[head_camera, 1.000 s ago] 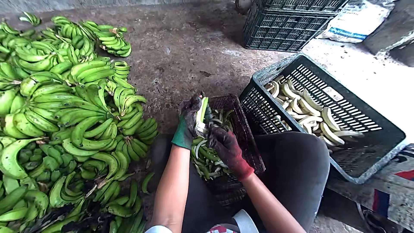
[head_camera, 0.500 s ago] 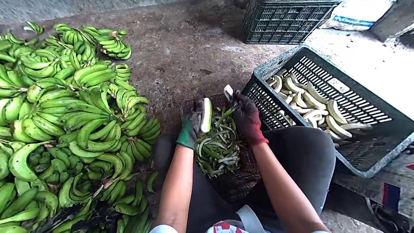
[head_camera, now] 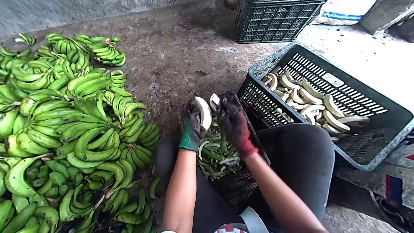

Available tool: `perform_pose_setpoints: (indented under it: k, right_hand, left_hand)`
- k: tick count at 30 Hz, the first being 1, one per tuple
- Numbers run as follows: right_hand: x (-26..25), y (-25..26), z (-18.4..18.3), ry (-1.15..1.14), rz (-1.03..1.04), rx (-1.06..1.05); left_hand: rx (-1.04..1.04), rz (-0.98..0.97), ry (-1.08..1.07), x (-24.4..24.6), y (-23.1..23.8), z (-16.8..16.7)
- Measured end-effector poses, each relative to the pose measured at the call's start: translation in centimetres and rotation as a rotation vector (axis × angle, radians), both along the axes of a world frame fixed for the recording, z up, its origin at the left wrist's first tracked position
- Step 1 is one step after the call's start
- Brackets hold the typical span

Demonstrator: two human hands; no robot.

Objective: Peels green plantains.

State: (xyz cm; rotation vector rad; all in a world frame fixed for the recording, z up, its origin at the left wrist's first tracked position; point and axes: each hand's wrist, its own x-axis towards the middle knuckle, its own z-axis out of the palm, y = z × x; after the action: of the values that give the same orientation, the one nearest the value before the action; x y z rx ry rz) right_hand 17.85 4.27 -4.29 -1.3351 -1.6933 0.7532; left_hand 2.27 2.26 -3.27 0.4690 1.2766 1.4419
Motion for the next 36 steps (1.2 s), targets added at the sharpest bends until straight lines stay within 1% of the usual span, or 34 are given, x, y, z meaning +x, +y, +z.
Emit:
perform_pose_setpoints:
  k: [2,4,6,7,9,12,13,15,16,18,20,22,24,25,27,28,31,32,34,36]
  right_hand:
    - [-1.7,-3.1,-2.1,0.104,0.040,-0.001]
    - [-2.7,-4.2,-3.0,0.152,0.034,-0.016]
    - [-2.5,-2.7,-2.2,0.036,0.018,-0.018]
    - [-2.1,-1.6,-1.3,-0.039,0.043,-0.055]
    - [-1.0,1.1,-0.1,-0.157,0.091,-0.099]
    - [0.7,3.9,0.1,-0.147,0.217,-0.108]
    - [1.3,4.5,-0.5,-0.140,0.245,-0.143]
    - [2.1,4.9,-1.6,-0.134,0.222,-0.203]
    - [2.3,4.8,-1.5,-0.114,0.199,-0.207]
    - [1.9,3.9,-0.6,-0.098,0.143,-0.103]
    - [0.9,1.3,-0.4,-0.163,0.100,0.014]
    - [0.0,-1.8,-1.2,-0.223,0.057,0.132]
    - [-0.2,-2.9,-1.6,-0.254,0.023,0.181]
    - [0.0,-2.4,-1.4,-0.284,0.023,0.174]
    - [0.6,-0.8,-1.1,-0.375,0.039,0.107]
    - [0.7,-0.3,-0.8,-0.408,0.053,0.091]
    - [0.4,-0.2,0.0,-0.452,0.066,0.166]
    - [0.2,-0.1,0.2,-0.461,0.070,0.133]
    - [0.1,1.0,0.7,-0.500,0.083,-0.042]
    - [0.1,2.3,1.4,-0.447,0.111,-0.210]
  left_hand:
    - [0.041,0.150,0.056,1.2,0.5,0.1]
    - [0.070,0.197,0.136,1.9,0.8,0.7]
    - [0.020,0.198,0.188,2.0,0.7,0.7]
    - [0.000,0.145,0.216,1.7,0.4,0.7]
    - [-0.058,-0.034,0.224,0.6,0.0,1.2]
    - [-0.129,-0.214,0.247,-1.1,-0.8,2.3]
    - [-0.136,-0.278,0.308,-1.5,-1.1,2.6]
    - [-0.089,-0.416,0.450,-2.1,-1.4,2.5]
    - [-0.065,-0.413,0.440,-1.9,-1.2,2.3]
    - [-0.027,-0.302,0.361,-1.5,-0.3,1.9]
    - [0.046,-0.132,0.154,-0.9,0.5,0.6]
    - [0.130,0.017,-0.053,-0.4,1.2,0.0]
    - [0.124,0.033,-0.172,-0.1,1.5,0.3]
    - [0.085,-0.013,-0.209,0.2,1.4,0.5]
    - [0.040,-0.106,-0.152,0.1,0.3,1.0]
    - [0.046,-0.119,-0.097,0.0,0.1,0.9]
    - [0.018,-0.088,0.085,0.1,0.7,0.3]
    - [-0.009,-0.114,0.147,-0.1,0.4,0.4]
    - [-0.069,-0.168,0.230,-0.4,0.0,0.6]
    - [-0.096,-0.230,0.266,-0.8,-0.3,0.7]
